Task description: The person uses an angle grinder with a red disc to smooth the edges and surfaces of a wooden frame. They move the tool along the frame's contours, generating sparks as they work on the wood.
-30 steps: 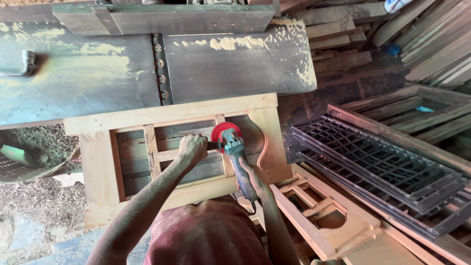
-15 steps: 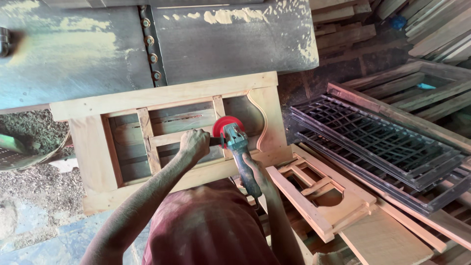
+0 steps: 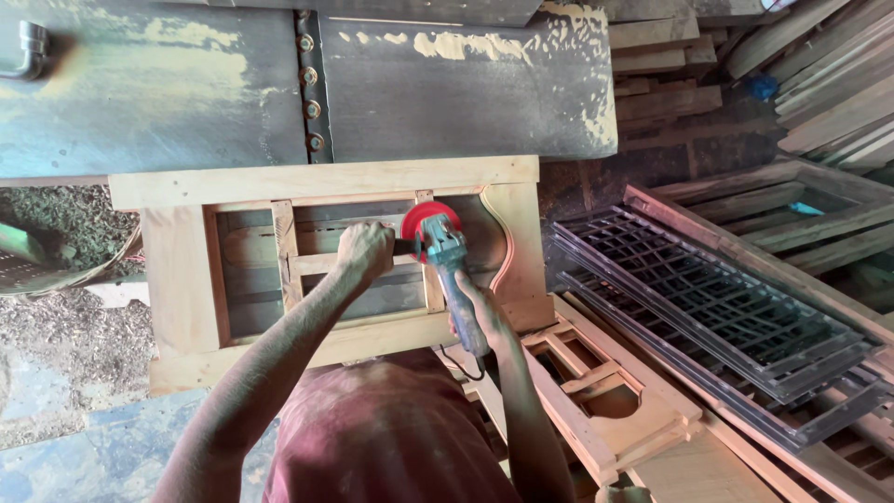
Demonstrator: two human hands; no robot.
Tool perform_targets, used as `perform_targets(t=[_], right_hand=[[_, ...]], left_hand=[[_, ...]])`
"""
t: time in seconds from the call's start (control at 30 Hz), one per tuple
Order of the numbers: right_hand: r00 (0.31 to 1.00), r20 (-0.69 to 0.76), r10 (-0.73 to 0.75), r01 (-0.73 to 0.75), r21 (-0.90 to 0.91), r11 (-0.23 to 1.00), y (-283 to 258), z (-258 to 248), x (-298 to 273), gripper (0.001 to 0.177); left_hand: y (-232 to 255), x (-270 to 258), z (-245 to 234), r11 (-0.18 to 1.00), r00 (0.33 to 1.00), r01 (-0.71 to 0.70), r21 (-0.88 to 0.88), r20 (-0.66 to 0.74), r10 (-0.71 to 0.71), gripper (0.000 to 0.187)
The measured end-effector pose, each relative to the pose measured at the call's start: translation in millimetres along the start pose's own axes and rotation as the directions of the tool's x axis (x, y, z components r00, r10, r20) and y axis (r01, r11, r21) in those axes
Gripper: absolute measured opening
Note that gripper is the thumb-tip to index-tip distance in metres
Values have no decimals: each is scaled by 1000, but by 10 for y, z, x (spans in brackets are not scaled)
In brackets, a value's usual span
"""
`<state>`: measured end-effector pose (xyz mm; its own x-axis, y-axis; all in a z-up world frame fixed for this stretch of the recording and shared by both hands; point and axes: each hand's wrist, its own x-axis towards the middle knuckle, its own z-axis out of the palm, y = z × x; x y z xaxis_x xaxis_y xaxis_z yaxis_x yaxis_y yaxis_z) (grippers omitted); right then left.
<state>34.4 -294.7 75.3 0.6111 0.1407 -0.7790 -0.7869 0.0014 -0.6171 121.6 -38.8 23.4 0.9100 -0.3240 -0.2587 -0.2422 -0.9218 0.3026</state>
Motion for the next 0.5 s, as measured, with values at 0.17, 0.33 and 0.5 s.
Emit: perform_targets(t=[0.17, 0.33, 0.5], right_hand=[[999, 21, -25, 26, -11, 1000, -61, -79, 88, 65], [996, 92, -11, 12, -11, 1000, 64, -213, 19, 66], [998, 62, -14, 14, 1, 1000, 208, -259, -230, 58]], left_hand=[[25, 81, 1, 1000, 1000, 14, -4, 5, -14, 11], [154, -67, 87, 1000, 1000, 18, -20, 22, -17, 12], [368, -341, 196, 997, 998, 38, -67, 60, -34, 13]])
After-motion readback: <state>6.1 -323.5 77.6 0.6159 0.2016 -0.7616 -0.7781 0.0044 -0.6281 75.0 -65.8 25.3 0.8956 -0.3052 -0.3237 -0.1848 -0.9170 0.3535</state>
